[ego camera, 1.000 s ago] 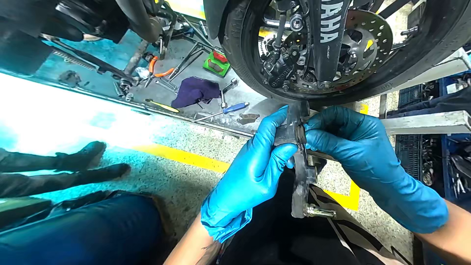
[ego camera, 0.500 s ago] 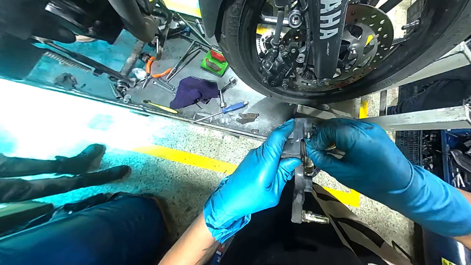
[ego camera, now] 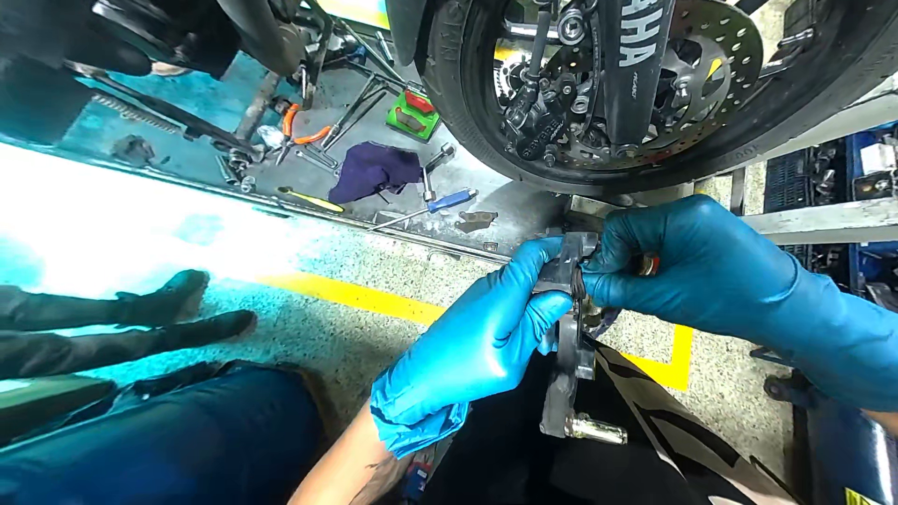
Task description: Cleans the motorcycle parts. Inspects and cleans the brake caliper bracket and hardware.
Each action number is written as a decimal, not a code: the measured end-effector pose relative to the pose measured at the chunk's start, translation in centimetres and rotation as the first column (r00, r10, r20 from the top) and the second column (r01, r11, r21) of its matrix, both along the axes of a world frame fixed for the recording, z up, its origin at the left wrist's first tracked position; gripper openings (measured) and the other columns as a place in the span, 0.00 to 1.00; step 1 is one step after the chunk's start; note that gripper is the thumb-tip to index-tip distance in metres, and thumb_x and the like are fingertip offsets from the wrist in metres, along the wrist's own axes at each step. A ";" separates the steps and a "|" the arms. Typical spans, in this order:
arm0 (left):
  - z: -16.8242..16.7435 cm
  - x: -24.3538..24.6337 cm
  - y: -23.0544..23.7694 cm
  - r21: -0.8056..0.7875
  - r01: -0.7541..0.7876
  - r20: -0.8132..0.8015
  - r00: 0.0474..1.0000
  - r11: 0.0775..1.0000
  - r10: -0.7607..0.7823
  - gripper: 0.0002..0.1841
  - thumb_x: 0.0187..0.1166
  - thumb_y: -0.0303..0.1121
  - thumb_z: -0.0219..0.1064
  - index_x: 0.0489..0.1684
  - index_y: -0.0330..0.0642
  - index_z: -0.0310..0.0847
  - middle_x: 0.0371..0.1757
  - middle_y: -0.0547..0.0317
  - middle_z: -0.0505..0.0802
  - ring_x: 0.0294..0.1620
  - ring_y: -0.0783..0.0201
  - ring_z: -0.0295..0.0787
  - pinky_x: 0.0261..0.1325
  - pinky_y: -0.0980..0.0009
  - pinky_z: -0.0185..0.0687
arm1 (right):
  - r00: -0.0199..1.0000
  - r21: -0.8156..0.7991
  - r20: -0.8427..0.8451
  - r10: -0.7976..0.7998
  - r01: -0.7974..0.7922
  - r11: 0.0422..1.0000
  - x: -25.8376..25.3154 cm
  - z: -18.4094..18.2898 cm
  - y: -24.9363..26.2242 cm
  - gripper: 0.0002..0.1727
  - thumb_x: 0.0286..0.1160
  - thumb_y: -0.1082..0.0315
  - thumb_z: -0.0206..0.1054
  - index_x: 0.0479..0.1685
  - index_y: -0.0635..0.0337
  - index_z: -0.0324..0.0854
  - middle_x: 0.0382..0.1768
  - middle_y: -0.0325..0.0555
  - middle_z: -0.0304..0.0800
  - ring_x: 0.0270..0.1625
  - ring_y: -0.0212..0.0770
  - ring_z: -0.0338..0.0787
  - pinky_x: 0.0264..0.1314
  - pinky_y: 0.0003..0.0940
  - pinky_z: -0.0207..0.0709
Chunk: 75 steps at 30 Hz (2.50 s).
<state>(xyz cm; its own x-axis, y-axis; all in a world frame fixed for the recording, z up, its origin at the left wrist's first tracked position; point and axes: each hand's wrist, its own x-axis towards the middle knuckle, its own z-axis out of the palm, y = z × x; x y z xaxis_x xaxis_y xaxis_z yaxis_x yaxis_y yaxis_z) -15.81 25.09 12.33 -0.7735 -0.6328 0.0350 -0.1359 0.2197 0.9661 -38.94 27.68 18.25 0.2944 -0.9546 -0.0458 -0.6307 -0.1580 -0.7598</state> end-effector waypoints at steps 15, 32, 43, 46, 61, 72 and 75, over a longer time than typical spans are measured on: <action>-2.3 -0.4 -0.1 0.184 -0.042 -0.373 0.921 0.982 0.109 0.23 0.90 0.32 0.56 0.83 0.43 0.61 0.66 0.64 0.83 0.63 0.74 0.83 0.63 0.78 0.84 | 0.965 -0.347 0.259 -0.032 0.124 0.930 0.4 -2.6 1.2 0.08 0.71 0.73 0.75 0.45 0.64 0.87 0.42 0.37 0.93 0.46 0.24 0.92 0.55 0.20 0.88; -2.2 -1.5 0.8 0.223 -0.076 -0.498 0.848 0.972 0.180 0.22 0.85 0.28 0.64 0.77 0.43 0.68 0.64 0.64 0.86 0.61 0.72 0.86 0.65 0.76 0.84 | 0.980 -0.704 -0.140 -0.145 0.004 0.710 1.2 -4.0 3.6 0.11 0.77 0.60 0.73 0.54 0.51 0.88 0.44 0.44 0.88 0.50 0.42 0.85 0.55 0.38 0.76; -1.5 -2.1 1.5 0.349 -0.101 -0.394 0.886 0.932 0.244 0.18 0.80 0.24 0.65 0.67 0.41 0.70 0.52 0.64 0.88 0.50 0.74 0.88 0.53 0.78 0.88 | 0.650 -0.044 0.742 -0.166 0.294 0.955 1.3 -6.0 3.2 0.05 0.66 0.76 0.75 0.36 0.56 0.89 0.41 0.34 0.90 0.43 0.26 0.89 0.46 0.18 0.86; -1.6 -2.5 1.7 0.378 -0.143 -0.381 0.876 0.915 0.294 0.17 0.78 0.24 0.64 0.64 0.42 0.70 0.49 0.64 0.89 0.49 0.74 0.88 0.52 0.79 0.87 | 0.554 -0.011 0.813 -0.178 0.320 0.947 1.6 -6.7 3.6 0.04 0.70 0.74 0.74 0.39 0.55 0.87 0.43 0.36 0.88 0.46 0.27 0.89 0.48 0.21 0.86; -5.3 -3.1 0.2 0.827 0.044 -0.385 0.771 0.561 0.507 0.31 0.77 0.53 0.69 0.76 0.47 0.78 0.45 0.54 0.88 0.41 0.61 0.89 0.44 0.63 0.91 | 0.428 0.230 0.739 -0.520 0.566 0.792 -0.4 -10.3 5.0 0.31 0.66 0.73 0.75 0.74 0.45 0.80 0.56 0.32 0.88 0.53 0.30 0.89 0.55 0.26 0.87; -1.9 -5.0 -9.6 -0.468 -0.531 0.377 0.602 0.706 0.703 0.40 0.77 0.47 0.72 0.88 0.43 0.60 0.73 0.44 0.84 0.54 0.44 0.90 0.54 0.38 0.84 | 0.242 0.355 0.720 -0.651 0.677 0.645 -1.7 -14.8 4.4 0.11 0.69 0.77 0.72 0.49 0.57 0.92 0.48 0.45 0.94 0.46 0.38 0.92 0.51 0.30 0.88; -0.9 -9.3 -11.4 -0.599 -0.410 0.518 0.457 0.688 0.723 0.57 0.59 0.69 0.77 0.88 0.40 0.61 0.72 0.33 0.82 0.50 0.34 0.90 0.50 0.29 0.81 | 0.134 0.402 0.759 -0.637 0.673 0.621 -1.8 -16.2 4.2 0.12 0.68 0.77 0.70 0.49 0.57 0.90 0.51 0.45 0.93 0.50 0.38 0.93 0.56 0.32 0.89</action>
<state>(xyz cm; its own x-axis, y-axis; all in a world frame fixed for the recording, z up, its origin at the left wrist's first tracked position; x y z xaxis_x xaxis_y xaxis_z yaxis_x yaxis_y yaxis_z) -25.13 13.72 11.45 -0.1217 -0.9926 -0.0004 -0.9150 0.1121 0.3876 -40.75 31.93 2.07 -0.5700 -0.8009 -0.1835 0.3616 -0.0440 -0.9313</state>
